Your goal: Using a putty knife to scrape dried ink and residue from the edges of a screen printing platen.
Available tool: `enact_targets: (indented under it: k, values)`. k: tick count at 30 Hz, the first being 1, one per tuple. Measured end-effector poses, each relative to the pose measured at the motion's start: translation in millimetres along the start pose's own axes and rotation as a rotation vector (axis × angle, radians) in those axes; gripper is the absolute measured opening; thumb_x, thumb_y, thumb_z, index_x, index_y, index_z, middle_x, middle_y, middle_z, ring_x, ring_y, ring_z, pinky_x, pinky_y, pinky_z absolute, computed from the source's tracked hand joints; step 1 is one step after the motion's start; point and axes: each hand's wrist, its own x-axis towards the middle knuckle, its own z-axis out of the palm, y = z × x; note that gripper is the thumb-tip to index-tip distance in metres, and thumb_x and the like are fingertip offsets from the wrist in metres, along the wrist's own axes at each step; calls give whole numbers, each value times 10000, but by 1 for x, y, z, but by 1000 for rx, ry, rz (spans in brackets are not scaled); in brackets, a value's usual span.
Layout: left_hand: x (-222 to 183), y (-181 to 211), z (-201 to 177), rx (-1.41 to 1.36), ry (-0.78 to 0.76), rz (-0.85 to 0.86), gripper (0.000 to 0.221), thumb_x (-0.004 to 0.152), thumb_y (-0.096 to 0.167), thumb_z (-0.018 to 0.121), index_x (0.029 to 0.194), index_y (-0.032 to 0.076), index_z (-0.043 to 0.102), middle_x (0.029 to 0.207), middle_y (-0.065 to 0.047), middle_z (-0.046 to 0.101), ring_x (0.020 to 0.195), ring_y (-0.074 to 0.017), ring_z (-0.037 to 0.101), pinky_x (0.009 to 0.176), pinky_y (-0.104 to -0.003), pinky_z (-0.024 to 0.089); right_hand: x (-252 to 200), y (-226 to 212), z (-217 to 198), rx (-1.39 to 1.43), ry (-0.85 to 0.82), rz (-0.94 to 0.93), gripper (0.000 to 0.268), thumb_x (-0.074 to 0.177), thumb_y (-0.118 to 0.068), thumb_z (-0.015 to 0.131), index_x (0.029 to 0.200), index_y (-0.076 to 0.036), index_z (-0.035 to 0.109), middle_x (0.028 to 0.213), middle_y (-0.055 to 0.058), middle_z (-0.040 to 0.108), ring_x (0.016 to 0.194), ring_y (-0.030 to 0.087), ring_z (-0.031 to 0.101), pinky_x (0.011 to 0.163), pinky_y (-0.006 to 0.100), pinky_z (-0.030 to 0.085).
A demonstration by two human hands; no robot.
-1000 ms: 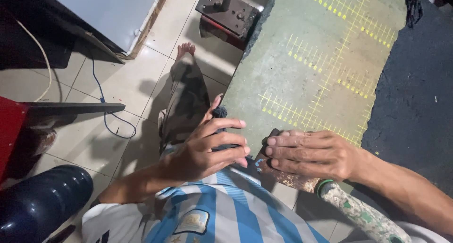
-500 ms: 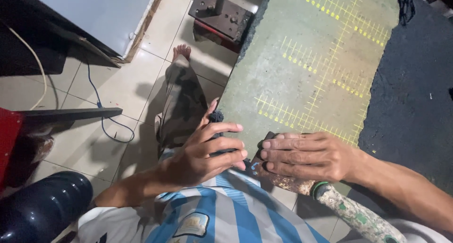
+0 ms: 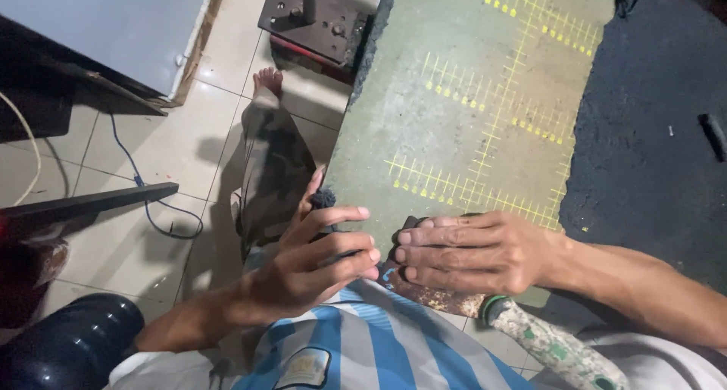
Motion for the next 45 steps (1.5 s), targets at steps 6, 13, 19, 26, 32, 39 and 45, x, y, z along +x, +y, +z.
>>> enact_targets:
  k: [6,13,19,26,32,39,45]
  values:
    - [7,5,-6,12,-6,-27,303,802,142,915,1003,159,689,1031,38,718,1172,-256,648,1227,-713,191,-8,4,-1,39,30,-17,216,886,-113,760,1100,-89,776,1217,91,759,1227,293,670,1082,439,545]
    - [1,1,0,4,-10,-25,300,829,110,886,1031,166,671,1043,35,705,1203,-270,624,1233,-729,147,1,4,-1,56,22,-1,246,881,-93,771,1127,-93,770,1252,72,742,1252,287,649,1087,430,553]
    - [4,3,-4,-1,-8,-13,324,812,109,913,1030,150,677,1025,31,710,1186,-258,636,1231,-706,167,-7,4,2,59,49,4,192,877,-88,763,1068,-108,782,1193,85,767,1205,290,688,1076,445,548]
    - [5,1,-4,6,-32,-13,302,822,102,895,1013,162,668,1037,26,703,1199,-263,618,1223,-732,151,-6,6,1,11,48,-37,228,875,-90,783,1103,-105,776,1220,82,757,1221,287,674,1080,431,549]
    - [5,3,-5,-6,-27,-9,320,819,113,909,1031,146,671,1049,16,701,1195,-266,627,1220,-727,153,3,2,-7,31,44,-33,173,909,-103,724,1067,-65,783,1172,102,776,1179,306,703,1046,440,572]
    - [8,0,-9,1,-74,-7,282,810,72,896,996,147,698,1041,16,688,1183,-263,622,1223,-714,159,-6,6,0,-4,73,-45,211,879,-96,803,1087,-83,773,1196,104,767,1196,289,693,1078,423,548]
    - [7,3,-7,-1,-33,-3,287,827,95,910,993,144,680,1033,19,705,1192,-264,627,1229,-704,180,-1,5,-6,1,34,-47,196,897,-105,740,1089,-84,773,1189,80,767,1199,298,682,1044,433,574]
